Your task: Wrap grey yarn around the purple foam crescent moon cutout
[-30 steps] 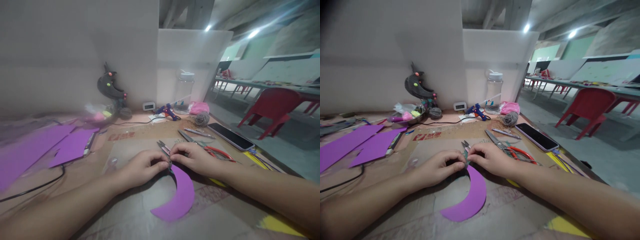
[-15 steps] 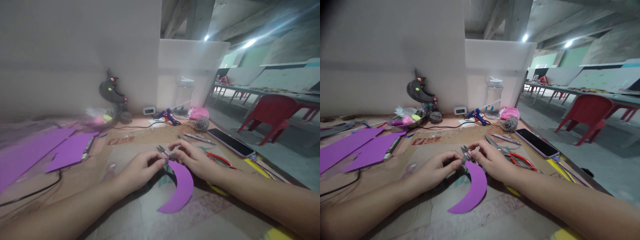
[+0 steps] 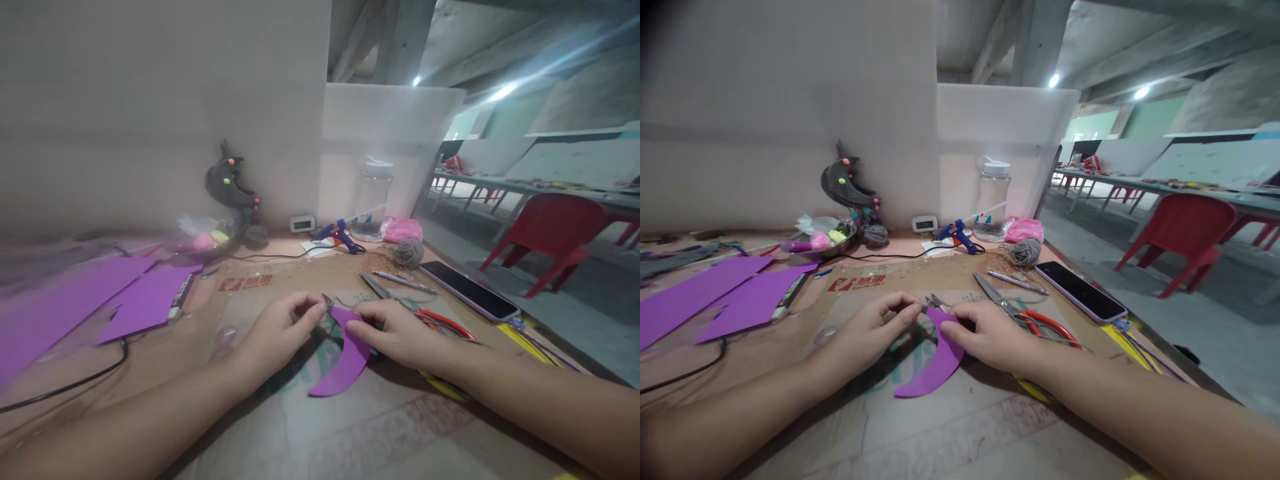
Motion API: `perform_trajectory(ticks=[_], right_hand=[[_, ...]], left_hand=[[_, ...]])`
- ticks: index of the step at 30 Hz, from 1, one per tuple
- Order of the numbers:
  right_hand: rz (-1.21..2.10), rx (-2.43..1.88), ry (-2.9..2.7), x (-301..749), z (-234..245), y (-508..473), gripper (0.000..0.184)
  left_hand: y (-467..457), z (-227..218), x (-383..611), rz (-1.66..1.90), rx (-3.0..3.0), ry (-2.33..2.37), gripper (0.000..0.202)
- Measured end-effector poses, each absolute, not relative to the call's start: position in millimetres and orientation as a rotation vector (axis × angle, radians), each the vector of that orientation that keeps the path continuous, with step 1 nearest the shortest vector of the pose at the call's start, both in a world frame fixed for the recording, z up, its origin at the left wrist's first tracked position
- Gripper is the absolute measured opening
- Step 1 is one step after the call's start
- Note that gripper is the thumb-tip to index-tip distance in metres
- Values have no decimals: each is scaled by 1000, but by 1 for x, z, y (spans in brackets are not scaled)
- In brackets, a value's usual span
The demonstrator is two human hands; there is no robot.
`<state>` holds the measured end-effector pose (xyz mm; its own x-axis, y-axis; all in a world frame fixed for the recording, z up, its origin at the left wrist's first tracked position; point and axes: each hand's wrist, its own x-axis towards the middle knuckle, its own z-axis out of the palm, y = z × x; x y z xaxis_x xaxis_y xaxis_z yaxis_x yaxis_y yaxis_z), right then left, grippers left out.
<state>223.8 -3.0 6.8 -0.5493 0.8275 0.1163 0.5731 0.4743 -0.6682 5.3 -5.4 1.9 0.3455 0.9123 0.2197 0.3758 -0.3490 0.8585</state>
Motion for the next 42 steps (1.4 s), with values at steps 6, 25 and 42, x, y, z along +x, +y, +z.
perform_trajectory(ticks=[6,25,42], right_hand=[[801,-1107,-2335,225,7,-3,30],[1333,-933,-1834,225,1,-4,42],[1227,-1201,-1968,222,8,-3,23]], left_hand=[[-6,2,5,915,1914,1082,27],[-5,-3,4,821,1894,945,26],[-7,-1,6,721,2086,921,23]])
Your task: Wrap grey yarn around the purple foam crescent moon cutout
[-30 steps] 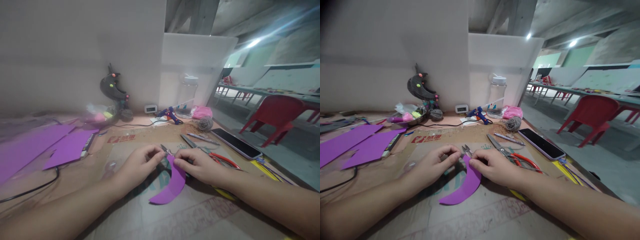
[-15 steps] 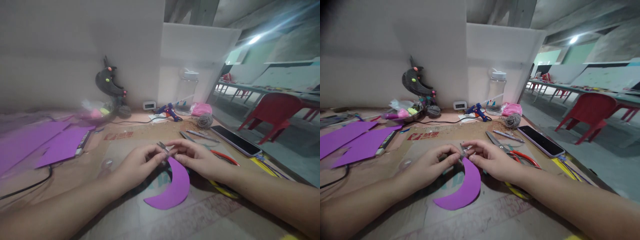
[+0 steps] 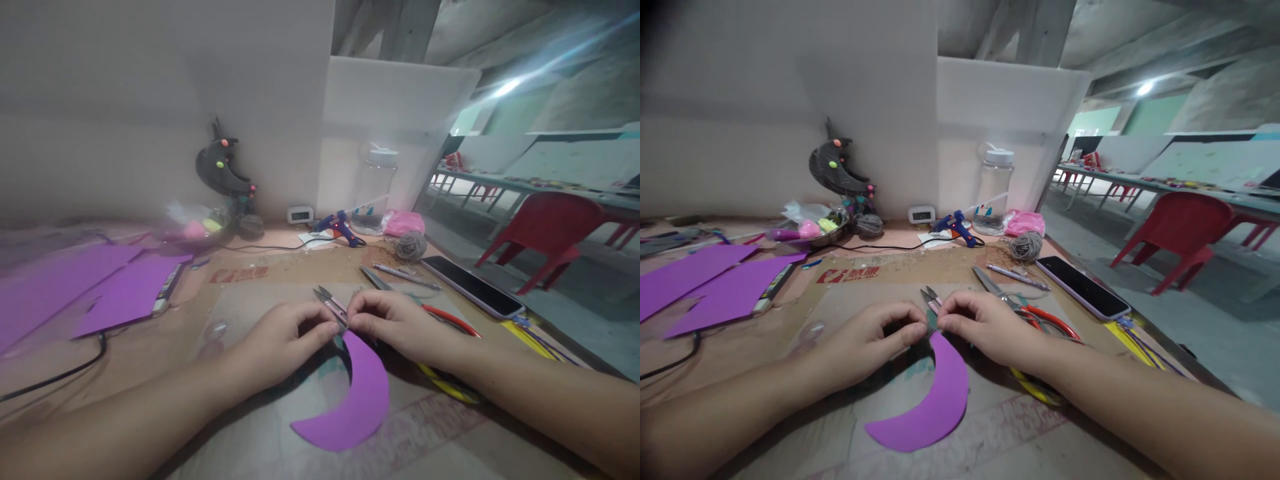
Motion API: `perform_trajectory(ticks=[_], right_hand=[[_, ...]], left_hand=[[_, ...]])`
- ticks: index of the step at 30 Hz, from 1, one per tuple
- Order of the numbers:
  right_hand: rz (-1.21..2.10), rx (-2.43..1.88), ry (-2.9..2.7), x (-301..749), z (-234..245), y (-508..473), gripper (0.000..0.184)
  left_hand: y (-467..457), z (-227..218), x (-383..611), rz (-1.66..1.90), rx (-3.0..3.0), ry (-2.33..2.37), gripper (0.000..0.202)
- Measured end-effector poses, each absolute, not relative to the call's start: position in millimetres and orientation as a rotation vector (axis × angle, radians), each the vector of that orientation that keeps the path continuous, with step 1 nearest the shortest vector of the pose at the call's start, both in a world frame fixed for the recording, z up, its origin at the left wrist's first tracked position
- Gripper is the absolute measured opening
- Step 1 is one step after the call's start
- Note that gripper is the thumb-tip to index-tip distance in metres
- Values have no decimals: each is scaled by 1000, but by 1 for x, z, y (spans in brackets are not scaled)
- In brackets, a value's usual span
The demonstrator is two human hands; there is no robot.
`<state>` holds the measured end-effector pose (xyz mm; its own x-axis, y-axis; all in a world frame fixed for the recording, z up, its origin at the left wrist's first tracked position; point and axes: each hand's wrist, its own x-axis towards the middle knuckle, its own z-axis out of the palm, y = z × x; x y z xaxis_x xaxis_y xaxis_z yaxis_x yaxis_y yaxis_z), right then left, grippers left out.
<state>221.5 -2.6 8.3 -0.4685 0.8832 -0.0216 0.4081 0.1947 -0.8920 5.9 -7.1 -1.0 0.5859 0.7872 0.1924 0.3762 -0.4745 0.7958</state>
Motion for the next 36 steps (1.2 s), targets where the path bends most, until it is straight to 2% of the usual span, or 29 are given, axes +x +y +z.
perform_trajectory(ticks=[11,16,19,23,30,34,36], right_hand=[[1030,-1164,-2197,223,8,-4,25],[1117,-1073,-1932,223,4,-4,28],[1060,-1073,-1835,224,5,-5,30],[948,-1136,-2051,224,9,-6,33],[836,-1149,-2222,224,9,-5,32],[795,-1143,-2252,223,10,-5,32],[798,-1148,-2267,222,11,-6,32]], left_hand=[[-8,-6,6,677,2132,893,23],[-6,-3,6,765,1951,959,26],[-4,-1,5,875,1888,1055,29],[-2,0,4,976,1881,1142,26],[-2,-4,3,953,1924,1057,26],[-3,-6,2,976,1983,1010,43],[-5,-5,2,952,2064,990,46]])
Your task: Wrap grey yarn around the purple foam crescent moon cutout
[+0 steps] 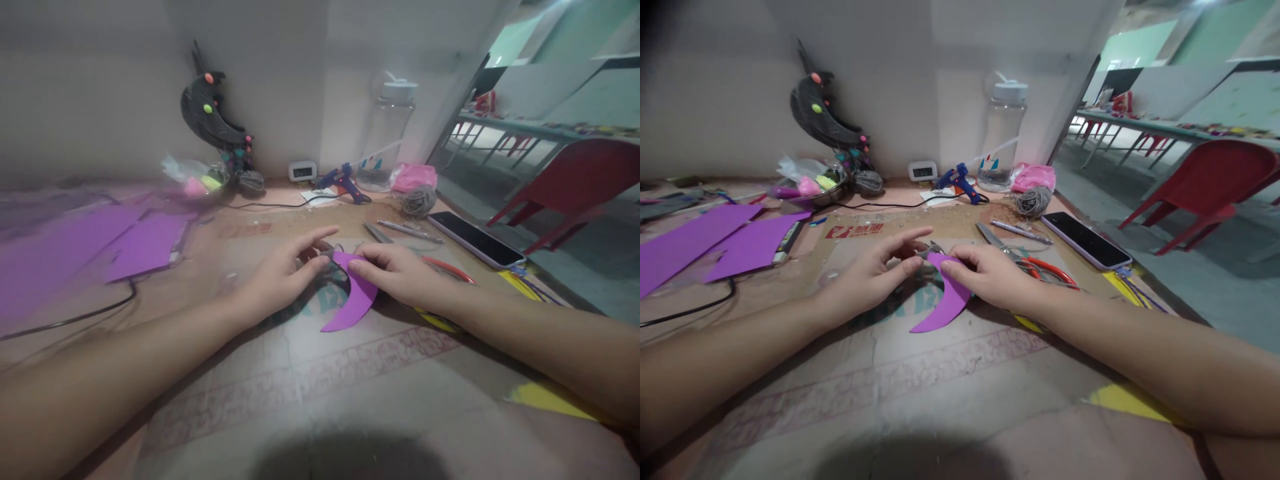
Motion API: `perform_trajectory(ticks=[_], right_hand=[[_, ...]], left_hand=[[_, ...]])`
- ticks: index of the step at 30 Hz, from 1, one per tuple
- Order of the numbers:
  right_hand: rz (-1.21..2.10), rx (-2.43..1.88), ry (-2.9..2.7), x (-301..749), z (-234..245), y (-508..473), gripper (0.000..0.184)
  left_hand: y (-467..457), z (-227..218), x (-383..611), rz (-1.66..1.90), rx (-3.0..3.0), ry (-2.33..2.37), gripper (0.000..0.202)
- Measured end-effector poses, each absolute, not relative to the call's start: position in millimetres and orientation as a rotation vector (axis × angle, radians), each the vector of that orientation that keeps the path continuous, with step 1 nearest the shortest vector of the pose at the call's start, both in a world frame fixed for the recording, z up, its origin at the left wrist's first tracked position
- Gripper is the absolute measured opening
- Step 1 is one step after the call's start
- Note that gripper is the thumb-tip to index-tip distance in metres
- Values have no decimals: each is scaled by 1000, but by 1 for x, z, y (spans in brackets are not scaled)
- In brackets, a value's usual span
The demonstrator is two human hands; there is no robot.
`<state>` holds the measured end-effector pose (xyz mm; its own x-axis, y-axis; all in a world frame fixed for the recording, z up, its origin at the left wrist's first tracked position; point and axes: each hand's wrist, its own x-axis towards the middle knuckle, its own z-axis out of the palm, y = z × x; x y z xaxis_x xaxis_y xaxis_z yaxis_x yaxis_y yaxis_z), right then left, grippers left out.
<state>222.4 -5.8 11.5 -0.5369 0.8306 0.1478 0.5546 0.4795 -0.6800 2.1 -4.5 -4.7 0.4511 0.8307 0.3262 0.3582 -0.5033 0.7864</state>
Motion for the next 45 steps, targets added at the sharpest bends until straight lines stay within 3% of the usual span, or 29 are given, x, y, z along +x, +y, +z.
perform_trajectory(ticks=[10,20,27,32,45], right_hand=[[688,-1134,-2379,221,13,-8,29],[691,-1074,-2402,221,13,-8,27],[675,-1059,-2432,221,13,-9,25],[662,-1079,-2411,222,12,-9,26],[677,-1047,-2162,223,10,-10,22]], left_hand=[[-5,-5,1,984,2033,1045,32],[-3,-4,1,950,1997,966,41],[-5,-4,3,847,1930,865,27],[3,-11,4,920,1631,855,31],[2,-8,1,813,1796,942,30]])
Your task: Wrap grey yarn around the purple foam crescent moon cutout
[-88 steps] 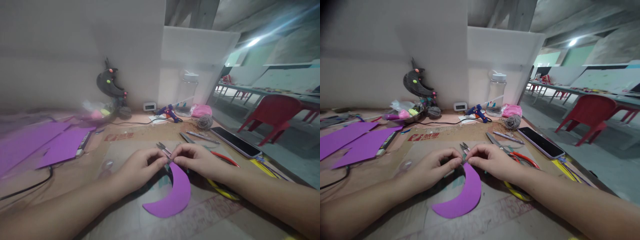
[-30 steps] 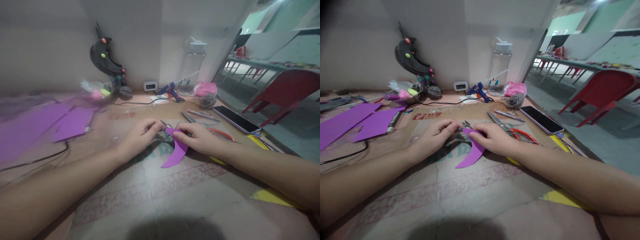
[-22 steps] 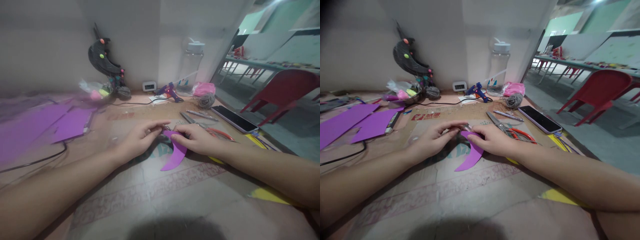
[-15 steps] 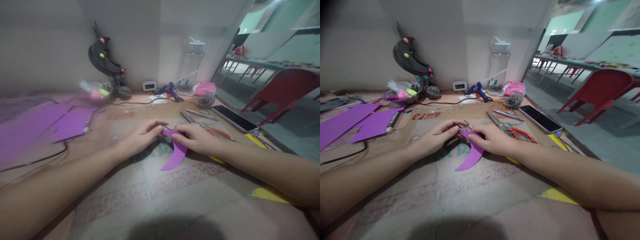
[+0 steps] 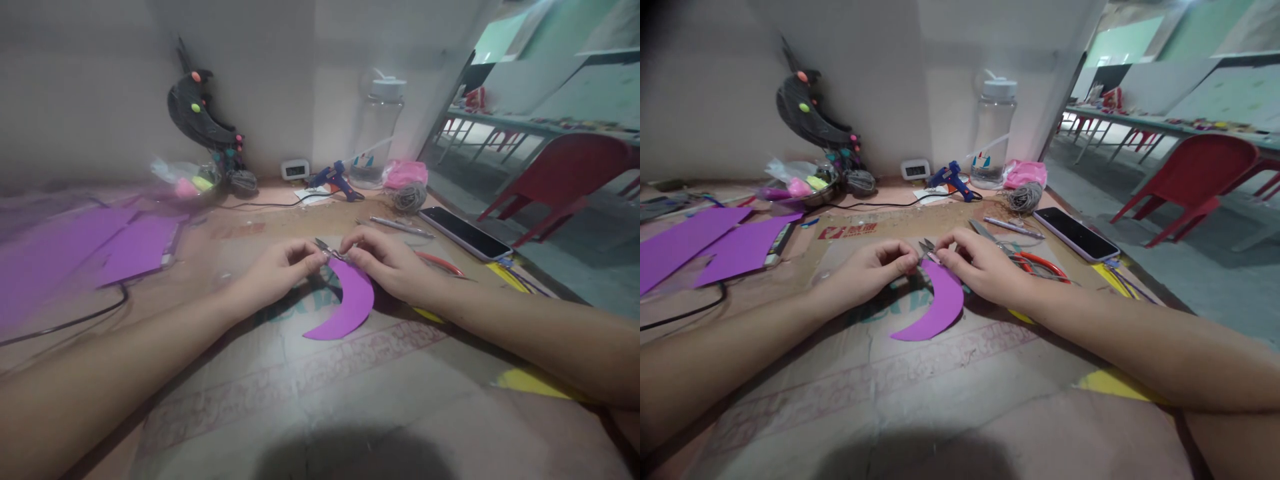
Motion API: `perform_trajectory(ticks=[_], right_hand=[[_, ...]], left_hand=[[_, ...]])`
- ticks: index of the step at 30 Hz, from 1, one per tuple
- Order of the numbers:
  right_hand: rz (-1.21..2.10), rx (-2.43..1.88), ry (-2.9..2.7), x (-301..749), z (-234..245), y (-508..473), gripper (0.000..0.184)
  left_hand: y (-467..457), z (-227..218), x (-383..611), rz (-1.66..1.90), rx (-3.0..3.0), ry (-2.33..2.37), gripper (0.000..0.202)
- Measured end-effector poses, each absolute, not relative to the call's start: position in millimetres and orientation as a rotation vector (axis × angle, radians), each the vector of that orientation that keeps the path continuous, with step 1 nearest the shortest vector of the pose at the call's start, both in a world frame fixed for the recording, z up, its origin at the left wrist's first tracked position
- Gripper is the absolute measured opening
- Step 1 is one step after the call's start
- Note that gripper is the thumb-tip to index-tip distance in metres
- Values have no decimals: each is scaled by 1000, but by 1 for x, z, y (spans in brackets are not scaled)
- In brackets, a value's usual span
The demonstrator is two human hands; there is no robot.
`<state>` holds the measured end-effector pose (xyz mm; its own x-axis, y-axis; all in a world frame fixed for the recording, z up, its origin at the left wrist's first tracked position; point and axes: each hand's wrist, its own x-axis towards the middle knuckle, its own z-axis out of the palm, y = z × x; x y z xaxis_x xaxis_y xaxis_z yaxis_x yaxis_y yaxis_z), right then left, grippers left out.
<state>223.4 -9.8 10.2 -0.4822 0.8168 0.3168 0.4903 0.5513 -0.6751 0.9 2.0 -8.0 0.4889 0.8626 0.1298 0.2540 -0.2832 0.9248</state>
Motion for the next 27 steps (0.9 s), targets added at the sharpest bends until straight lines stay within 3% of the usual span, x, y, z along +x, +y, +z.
perform_trajectory(ticks=[4,10,16,27], right_hand=[[887,-1024,-2108,224,7,-10,32],[984,-906,-2155,225,3,-9,31],[844,-1032,-2178,224,9,-7,13],[705,-1025,-2311,222,11,-8,15]], left_hand=[[2,-8,1,754,1821,914,30],[1,-7,0,741,1852,933,28],[1,-6,2,732,1932,913,24],[-4,-4,1,659,2127,856,22]])
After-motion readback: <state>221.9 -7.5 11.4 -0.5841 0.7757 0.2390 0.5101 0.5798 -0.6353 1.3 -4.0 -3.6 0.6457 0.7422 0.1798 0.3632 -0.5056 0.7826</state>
